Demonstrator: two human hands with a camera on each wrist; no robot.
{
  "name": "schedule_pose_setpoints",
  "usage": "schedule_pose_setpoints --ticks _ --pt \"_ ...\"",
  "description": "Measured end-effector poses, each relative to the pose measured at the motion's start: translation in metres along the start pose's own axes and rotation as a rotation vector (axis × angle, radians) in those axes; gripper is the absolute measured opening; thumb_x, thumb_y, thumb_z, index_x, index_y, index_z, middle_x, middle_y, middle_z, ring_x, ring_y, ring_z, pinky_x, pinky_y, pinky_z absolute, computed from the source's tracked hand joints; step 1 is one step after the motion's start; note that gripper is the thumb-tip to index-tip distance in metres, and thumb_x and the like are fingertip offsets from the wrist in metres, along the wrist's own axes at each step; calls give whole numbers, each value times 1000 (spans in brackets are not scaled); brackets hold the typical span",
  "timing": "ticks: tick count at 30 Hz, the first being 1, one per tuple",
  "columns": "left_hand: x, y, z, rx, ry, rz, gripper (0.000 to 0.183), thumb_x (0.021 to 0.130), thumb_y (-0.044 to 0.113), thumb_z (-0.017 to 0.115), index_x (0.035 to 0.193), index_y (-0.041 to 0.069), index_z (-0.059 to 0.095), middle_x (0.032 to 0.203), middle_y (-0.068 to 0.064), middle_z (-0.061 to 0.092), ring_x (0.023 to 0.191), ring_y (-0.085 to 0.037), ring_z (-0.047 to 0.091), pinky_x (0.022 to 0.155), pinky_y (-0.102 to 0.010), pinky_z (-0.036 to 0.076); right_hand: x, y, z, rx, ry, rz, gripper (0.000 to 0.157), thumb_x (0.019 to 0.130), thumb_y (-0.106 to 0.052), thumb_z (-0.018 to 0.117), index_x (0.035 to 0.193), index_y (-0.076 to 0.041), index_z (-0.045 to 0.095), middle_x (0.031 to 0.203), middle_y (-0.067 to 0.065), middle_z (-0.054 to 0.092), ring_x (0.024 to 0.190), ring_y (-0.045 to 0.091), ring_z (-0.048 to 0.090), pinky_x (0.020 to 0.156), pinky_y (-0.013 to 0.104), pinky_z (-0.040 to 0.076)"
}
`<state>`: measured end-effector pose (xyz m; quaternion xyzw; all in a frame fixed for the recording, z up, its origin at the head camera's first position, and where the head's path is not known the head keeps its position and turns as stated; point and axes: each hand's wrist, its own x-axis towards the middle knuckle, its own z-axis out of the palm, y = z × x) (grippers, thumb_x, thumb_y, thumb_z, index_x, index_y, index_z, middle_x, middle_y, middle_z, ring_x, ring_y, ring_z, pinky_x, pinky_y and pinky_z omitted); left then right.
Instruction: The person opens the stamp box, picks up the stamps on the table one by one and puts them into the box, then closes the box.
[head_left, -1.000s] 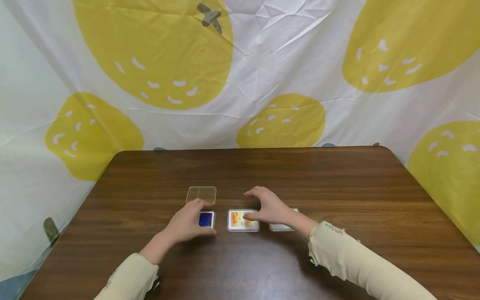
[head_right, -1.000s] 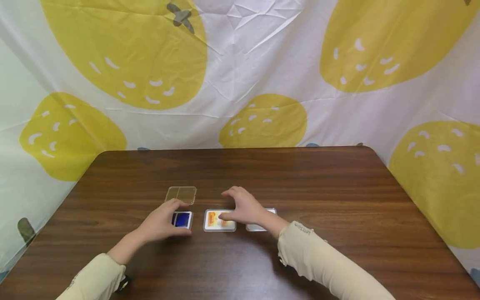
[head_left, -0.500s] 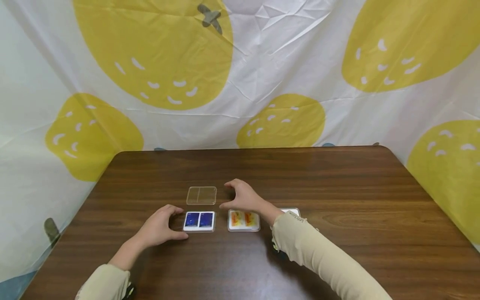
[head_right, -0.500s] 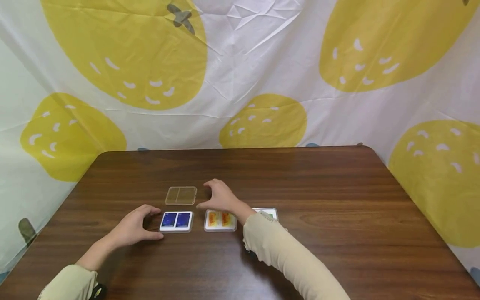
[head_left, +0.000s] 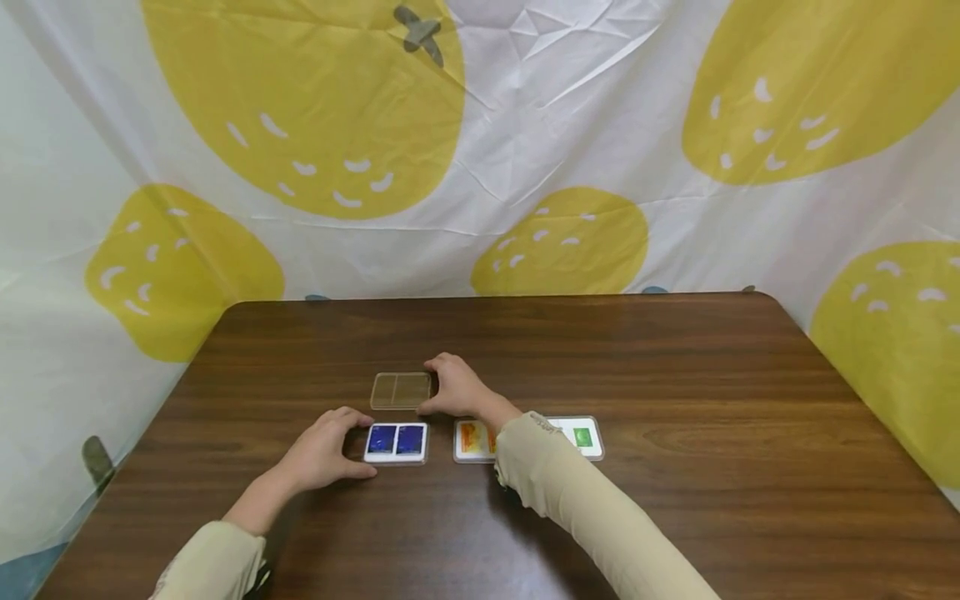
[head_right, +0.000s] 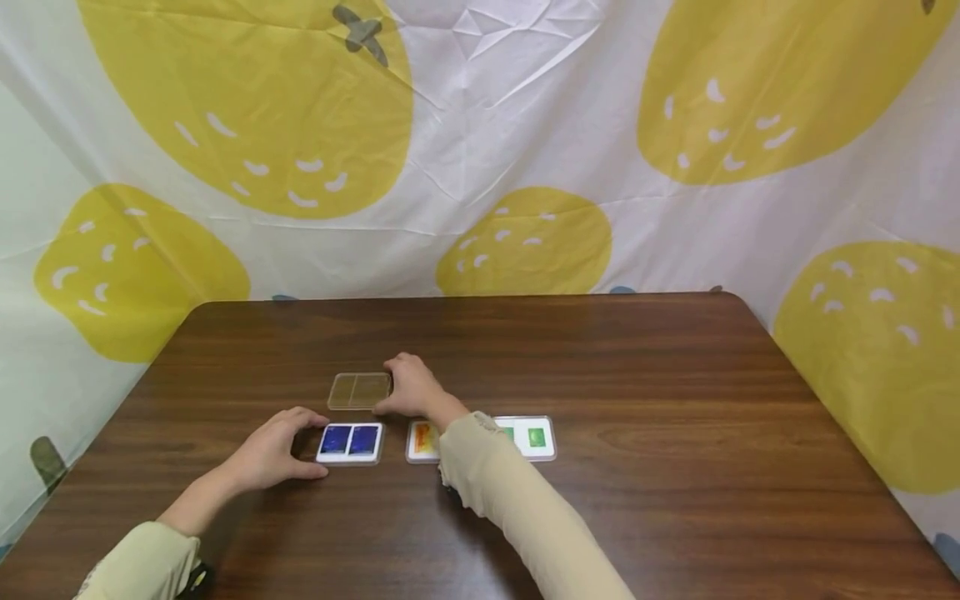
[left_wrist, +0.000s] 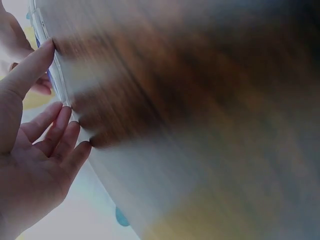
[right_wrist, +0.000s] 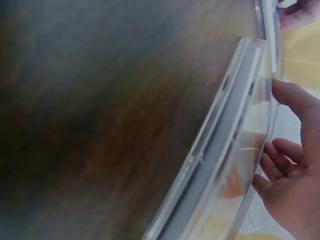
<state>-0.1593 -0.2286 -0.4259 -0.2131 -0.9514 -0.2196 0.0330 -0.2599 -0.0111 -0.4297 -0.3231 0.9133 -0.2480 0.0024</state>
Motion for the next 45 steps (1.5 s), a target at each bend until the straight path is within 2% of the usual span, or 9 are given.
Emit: schedule_pose_setpoints --ticks 6,13,22,27,35,40,45 --pt "0 0 1 -1 -7 -3 60 59 28 82 106 0 59 102 -9 59 101 -30 52 88 -44 41 1 -3 0 -71 7 -14 61 63 -31 78 110 3 61 101 12 58 98 26 52 88 32 41" --pt "1 1 3 3 -10 -27 60 59 27 82 107 0 60 102 -9 59 101 -29 52 87 -44 42 -1 -7 -1 -67 -32 17 50 65 -32 77 102 -1 65 95 8 58 94 22 52 84 30 42" --pt "0 4 4 13 8 -36 58 58 27 83 105 0 60 99 -8 59 99 -29 53 86 -43 42 -7 -4 -1 -6 38 54 52 59 -34 79 98 -2 65 91 7 59 89 22 54 79 30 44" --pt "-1 2 4 17 20 -29 58 58 27 83 104 0 60 98 -8 59 98 -29 53 86 -43 42 -17 -8 -5 24 54 8 52 60 -32 78 100 -2 65 93 6 59 91 21 53 81 29 44" --pt "-2 2 4 15 32 -6 55 59 26 82 102 -1 60 98 -9 59 98 -30 54 86 -44 42 -46 -13 -7 37 72 -91 50 60 -29 78 99 -2 64 91 4 58 88 18 52 79 28 44" --pt "-2 2 4 9 20 -14 55 60 26 82 103 -1 60 99 -9 60 99 -30 53 87 -44 42 -60 -22 -4 27 50 -87 51 57 -31 78 98 -3 64 91 3 58 87 16 52 78 26 44" --pt "-2 1 4 11 14 -32 55 60 25 82 103 -1 60 100 -8 59 99 -29 53 87 -43 42 -64 -30 1 -25 23 -74 53 56 -35 78 97 -6 65 89 -1 57 86 15 51 77 23 44"
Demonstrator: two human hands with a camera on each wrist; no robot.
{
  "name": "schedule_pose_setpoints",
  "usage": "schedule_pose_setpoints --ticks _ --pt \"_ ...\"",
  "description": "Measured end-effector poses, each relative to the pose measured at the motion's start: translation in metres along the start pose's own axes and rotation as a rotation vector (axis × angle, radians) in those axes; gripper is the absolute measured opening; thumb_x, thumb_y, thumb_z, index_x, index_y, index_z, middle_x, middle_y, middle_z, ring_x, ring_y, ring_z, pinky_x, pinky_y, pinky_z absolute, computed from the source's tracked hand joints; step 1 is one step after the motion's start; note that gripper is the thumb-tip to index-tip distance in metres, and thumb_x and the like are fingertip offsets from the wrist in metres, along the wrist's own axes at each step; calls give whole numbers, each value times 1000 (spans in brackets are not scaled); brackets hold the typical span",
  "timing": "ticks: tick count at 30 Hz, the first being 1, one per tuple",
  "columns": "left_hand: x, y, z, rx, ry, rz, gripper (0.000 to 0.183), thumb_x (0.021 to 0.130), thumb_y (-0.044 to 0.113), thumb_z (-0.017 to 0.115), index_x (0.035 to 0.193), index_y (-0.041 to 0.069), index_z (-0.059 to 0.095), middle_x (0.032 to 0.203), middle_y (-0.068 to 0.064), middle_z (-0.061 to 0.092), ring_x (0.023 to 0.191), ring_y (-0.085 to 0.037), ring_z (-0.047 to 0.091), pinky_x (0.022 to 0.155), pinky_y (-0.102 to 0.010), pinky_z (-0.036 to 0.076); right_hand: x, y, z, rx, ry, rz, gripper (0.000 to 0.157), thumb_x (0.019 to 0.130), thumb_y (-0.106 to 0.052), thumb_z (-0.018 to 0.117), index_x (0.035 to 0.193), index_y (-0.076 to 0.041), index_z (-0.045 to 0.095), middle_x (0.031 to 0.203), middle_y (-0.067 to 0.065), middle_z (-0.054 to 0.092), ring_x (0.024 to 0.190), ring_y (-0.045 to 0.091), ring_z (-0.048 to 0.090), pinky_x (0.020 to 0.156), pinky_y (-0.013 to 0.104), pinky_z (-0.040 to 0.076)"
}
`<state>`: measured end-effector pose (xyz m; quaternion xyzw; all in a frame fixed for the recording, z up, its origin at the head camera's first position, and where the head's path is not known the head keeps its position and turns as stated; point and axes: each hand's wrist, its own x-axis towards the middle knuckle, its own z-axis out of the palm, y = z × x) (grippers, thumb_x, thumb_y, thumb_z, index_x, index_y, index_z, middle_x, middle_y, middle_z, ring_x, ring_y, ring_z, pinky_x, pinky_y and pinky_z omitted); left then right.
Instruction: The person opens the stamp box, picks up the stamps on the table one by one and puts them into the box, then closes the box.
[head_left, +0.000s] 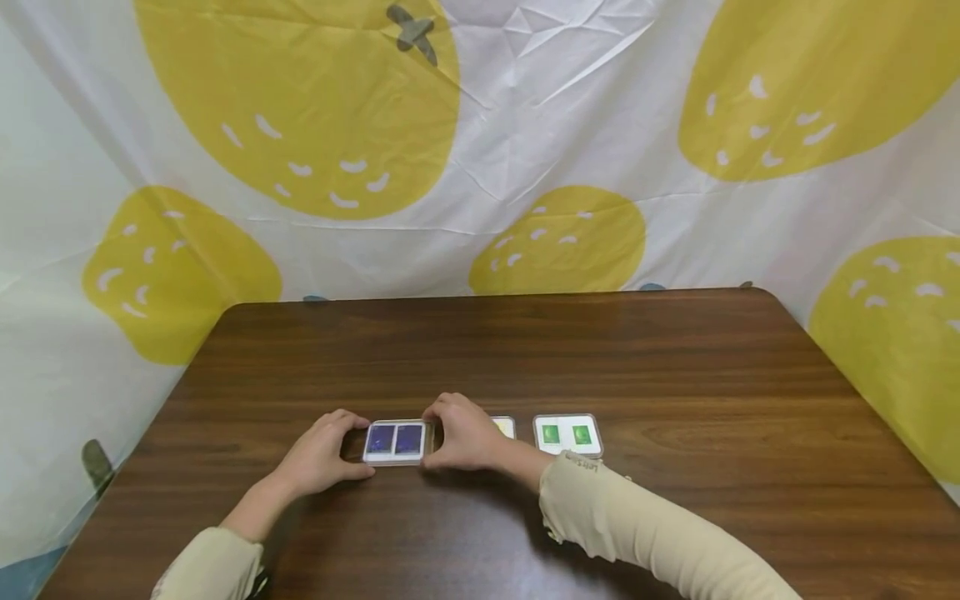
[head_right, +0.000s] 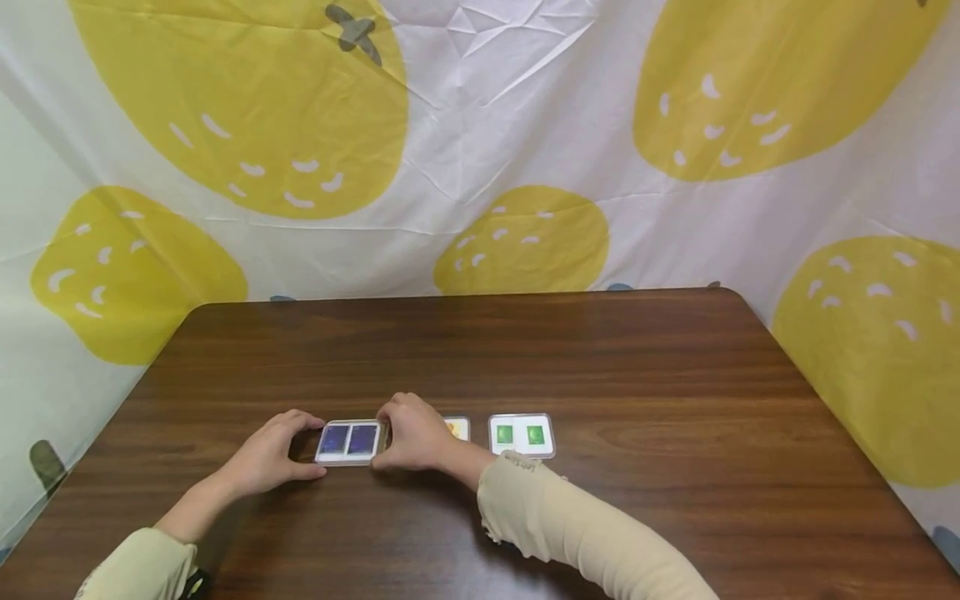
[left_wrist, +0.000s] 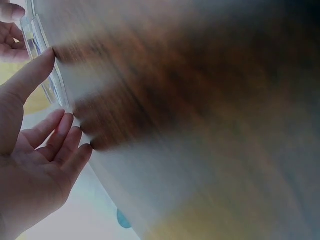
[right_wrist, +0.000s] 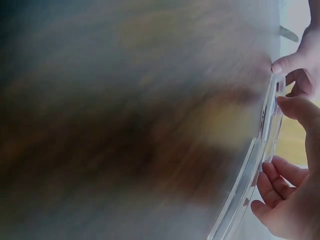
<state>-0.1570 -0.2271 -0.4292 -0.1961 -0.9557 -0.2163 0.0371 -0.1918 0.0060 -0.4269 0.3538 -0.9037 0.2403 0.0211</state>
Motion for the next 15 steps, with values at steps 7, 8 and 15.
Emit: schedule_pose_setpoints --ticks 7,8,15 --pt "-1 2 -2 -7 -4 -2 56 60 25 82 103 -2 60 100 -9 59 99 -29 53 87 -44 42 4 -6 3 -56 -12 19 54 57 -39 79 97 -7 66 90 -1 58 86 14 52 76 22 44" --pt "-1 2 -2 -7 -5 -2 56 60 25 83 103 -2 60 99 -9 59 99 -29 53 87 -44 42 4 -7 3 -60 -16 22 54 57 -39 79 98 -7 66 90 -1 58 86 14 52 76 23 44" --pt "0 3 -4 -4 -7 -13 56 62 30 81 104 -2 60 98 -8 59 97 -27 53 84 -43 43 8 -10 5 -84 -41 61 54 56 -39 78 98 -8 66 90 -2 57 86 14 52 75 23 44"
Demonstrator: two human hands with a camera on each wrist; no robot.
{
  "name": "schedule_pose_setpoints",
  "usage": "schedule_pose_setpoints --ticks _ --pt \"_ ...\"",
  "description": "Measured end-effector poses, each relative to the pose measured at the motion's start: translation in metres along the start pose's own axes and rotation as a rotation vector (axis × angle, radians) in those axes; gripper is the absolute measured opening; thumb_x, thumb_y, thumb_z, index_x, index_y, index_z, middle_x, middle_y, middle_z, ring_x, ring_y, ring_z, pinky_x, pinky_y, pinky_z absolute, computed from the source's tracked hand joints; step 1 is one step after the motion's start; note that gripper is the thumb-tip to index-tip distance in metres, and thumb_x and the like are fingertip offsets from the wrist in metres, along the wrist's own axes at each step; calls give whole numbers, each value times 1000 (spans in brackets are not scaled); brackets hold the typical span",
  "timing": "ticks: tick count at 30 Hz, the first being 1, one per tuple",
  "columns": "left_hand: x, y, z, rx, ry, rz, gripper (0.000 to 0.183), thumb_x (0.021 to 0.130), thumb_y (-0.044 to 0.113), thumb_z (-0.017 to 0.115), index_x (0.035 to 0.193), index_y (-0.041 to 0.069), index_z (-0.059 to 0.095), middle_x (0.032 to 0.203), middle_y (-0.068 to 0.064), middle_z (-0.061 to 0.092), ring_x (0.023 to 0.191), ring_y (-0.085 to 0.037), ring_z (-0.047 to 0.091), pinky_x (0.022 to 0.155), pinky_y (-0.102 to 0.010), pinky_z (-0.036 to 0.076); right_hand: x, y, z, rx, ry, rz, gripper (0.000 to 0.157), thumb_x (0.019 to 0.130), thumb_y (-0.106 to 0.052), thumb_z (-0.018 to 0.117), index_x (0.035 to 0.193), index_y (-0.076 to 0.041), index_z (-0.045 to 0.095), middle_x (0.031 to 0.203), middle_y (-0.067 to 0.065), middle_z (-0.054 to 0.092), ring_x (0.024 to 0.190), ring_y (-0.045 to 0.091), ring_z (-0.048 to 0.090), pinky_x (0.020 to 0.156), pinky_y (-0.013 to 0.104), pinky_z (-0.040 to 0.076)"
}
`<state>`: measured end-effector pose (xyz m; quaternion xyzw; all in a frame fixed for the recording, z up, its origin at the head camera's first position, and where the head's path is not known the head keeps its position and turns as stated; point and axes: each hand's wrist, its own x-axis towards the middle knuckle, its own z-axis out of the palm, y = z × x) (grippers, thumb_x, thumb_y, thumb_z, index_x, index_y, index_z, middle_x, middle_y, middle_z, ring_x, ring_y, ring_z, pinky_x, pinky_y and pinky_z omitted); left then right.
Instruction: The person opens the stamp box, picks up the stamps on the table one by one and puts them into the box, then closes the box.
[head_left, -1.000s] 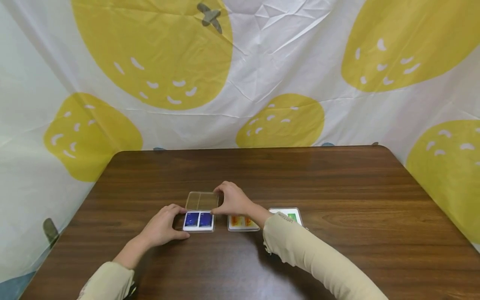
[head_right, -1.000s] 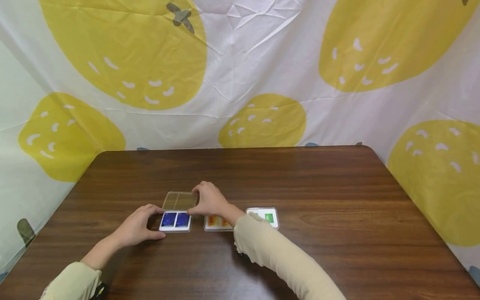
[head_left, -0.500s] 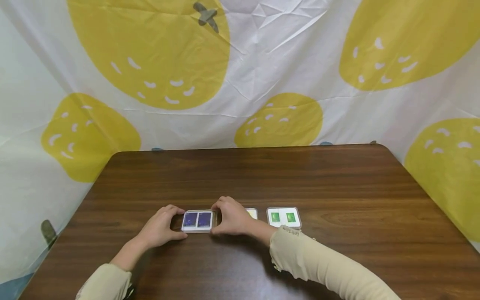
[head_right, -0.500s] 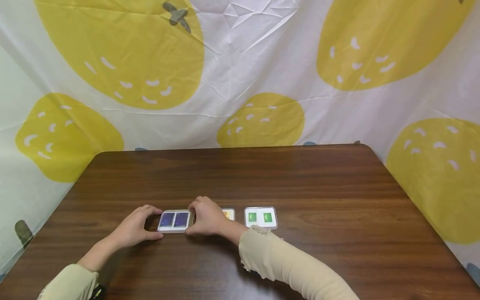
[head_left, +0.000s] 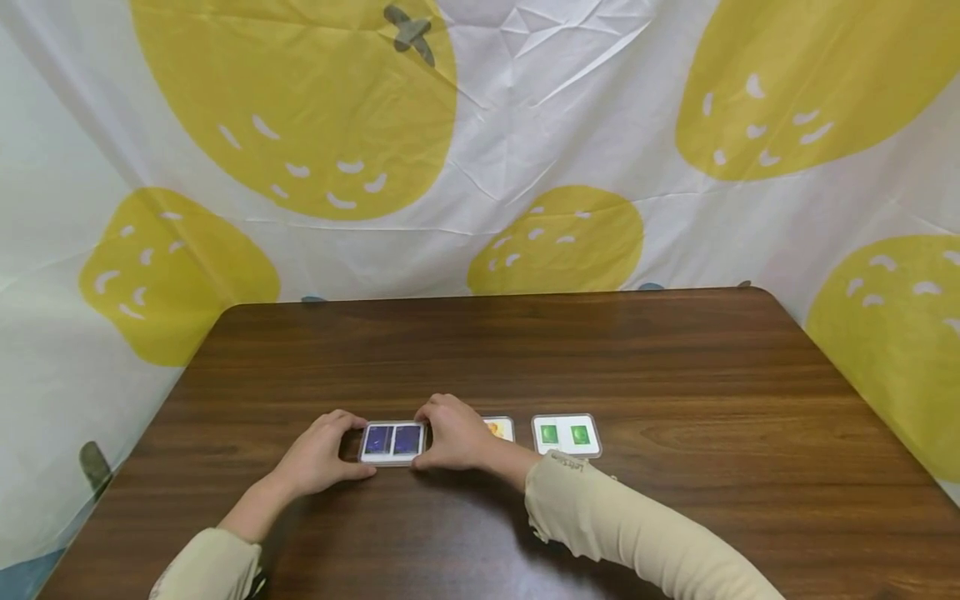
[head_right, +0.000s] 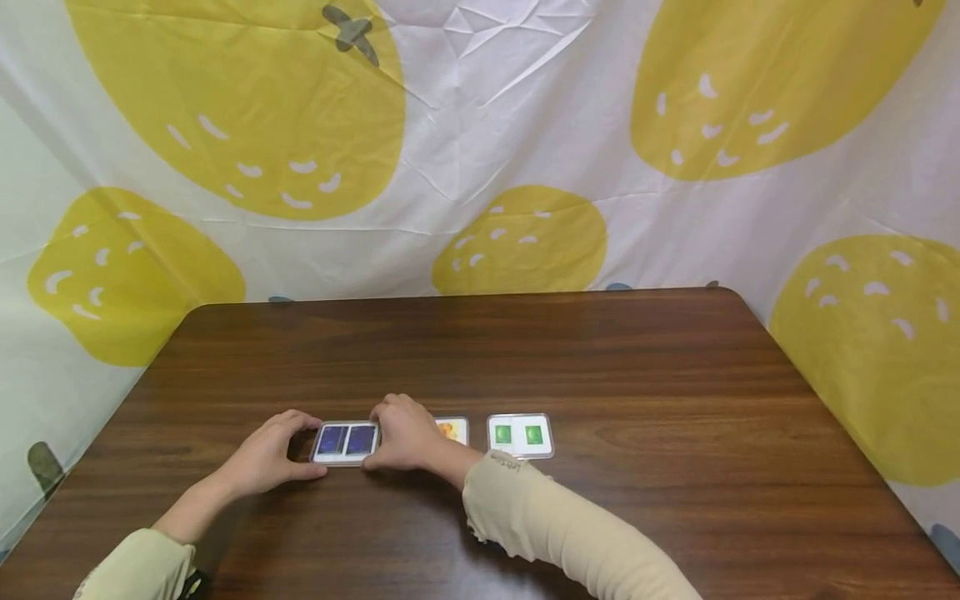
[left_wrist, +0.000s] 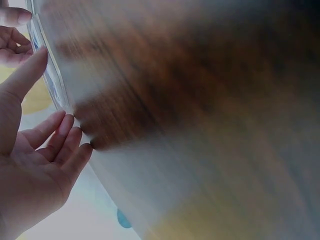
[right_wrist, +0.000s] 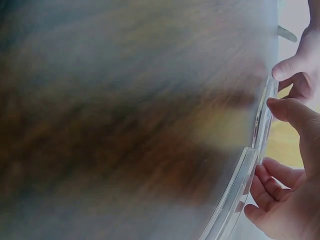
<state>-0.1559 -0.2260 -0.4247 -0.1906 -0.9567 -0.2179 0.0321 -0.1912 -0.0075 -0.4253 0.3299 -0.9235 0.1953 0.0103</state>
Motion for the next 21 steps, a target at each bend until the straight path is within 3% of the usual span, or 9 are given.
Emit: schedule_pose_setpoints --ticks 21 --pt "1 2 0 42 -2 -25 52 66 36 78 103 2 63 100 -8 58 98 -27 53 82 -44 44 1 -4 -2 -32 -34 22 55 56 -38 78 101 -9 65 92 0 58 87 15 53 74 25 45"
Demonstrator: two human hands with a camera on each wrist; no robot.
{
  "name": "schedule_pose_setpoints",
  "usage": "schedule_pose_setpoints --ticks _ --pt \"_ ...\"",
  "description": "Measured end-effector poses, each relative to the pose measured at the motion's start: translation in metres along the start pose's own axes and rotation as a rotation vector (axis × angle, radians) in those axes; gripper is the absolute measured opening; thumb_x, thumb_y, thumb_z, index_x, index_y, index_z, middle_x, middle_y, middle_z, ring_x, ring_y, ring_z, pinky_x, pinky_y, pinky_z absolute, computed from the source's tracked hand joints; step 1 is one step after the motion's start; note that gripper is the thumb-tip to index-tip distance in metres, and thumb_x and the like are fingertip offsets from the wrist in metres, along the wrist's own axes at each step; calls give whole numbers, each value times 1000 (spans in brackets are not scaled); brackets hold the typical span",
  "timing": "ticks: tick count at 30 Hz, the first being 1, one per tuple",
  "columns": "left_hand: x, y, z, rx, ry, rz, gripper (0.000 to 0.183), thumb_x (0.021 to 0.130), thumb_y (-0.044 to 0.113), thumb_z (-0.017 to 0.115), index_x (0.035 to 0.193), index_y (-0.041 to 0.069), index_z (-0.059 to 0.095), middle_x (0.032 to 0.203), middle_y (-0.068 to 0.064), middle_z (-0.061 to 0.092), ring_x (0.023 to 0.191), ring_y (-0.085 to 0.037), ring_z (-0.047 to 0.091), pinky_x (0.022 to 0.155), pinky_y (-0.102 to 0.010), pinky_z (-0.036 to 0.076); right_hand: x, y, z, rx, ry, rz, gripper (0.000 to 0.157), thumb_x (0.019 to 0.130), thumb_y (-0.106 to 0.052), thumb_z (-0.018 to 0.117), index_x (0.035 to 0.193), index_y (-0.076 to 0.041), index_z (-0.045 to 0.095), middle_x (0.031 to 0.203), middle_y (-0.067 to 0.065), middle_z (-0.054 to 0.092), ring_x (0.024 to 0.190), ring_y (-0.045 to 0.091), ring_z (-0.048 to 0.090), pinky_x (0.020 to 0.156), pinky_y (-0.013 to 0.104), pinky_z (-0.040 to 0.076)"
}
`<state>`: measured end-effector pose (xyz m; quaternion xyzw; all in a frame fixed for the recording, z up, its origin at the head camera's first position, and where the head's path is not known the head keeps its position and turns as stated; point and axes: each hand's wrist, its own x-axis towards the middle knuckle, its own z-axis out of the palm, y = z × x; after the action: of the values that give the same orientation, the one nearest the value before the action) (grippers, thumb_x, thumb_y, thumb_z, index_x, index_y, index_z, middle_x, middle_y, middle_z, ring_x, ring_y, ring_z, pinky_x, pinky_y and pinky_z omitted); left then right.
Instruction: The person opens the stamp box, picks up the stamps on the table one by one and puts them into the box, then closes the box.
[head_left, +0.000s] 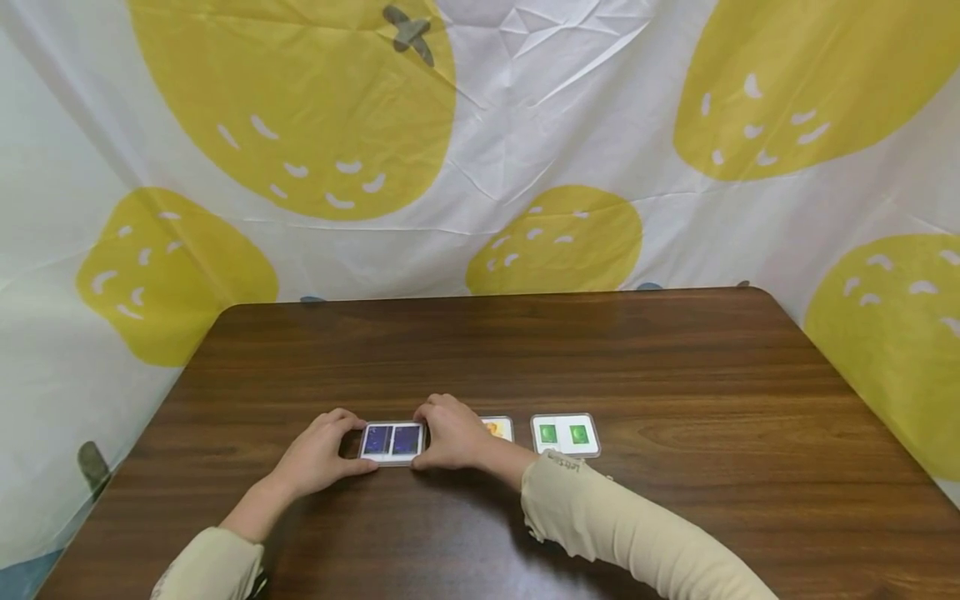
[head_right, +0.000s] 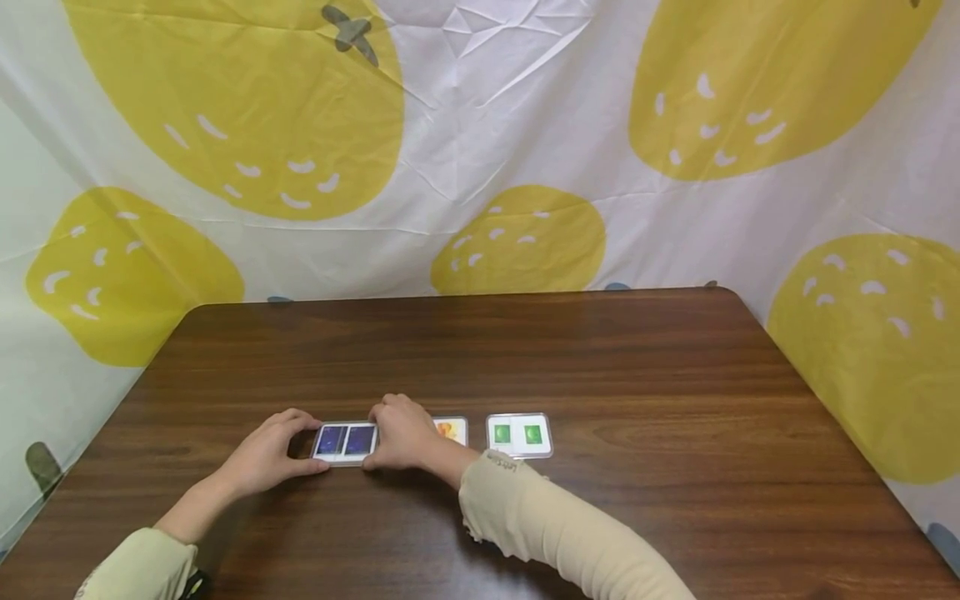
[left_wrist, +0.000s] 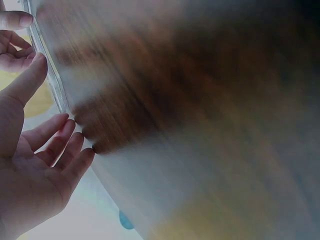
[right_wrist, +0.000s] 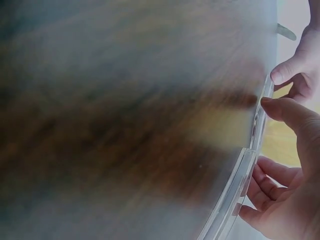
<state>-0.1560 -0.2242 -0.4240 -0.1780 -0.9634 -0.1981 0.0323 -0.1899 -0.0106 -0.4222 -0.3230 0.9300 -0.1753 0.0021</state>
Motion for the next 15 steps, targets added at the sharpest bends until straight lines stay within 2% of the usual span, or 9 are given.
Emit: schedule_pose_setpoints --ticks 6,11,15 --pt "1 1 0 -5 8 2 53 66 36 78 104 1 62 100 -9 58 98 -28 53 82 -44 44 0 2 2 -2 13 -13 57 57 -39 78 102 -7 65 94 1 59 89 16 53 76 25 45" --pt "1 0 1 -18 14 -3 60 66 38 78 106 -4 60 101 -11 58 98 -29 53 84 -44 43 -5 10 -5 82 25 -43 64 59 -41 79 107 -2 62 100 5 60 95 20 54 83 27 44" --pt "-1 -4 2 -54 12 -19 65 68 41 76 109 -6 58 105 -15 58 102 -32 52 87 -46 41 -20 27 -17 162 65 -57 67 61 -40 78 112 0 60 102 7 60 98 21 54 87 31 43"
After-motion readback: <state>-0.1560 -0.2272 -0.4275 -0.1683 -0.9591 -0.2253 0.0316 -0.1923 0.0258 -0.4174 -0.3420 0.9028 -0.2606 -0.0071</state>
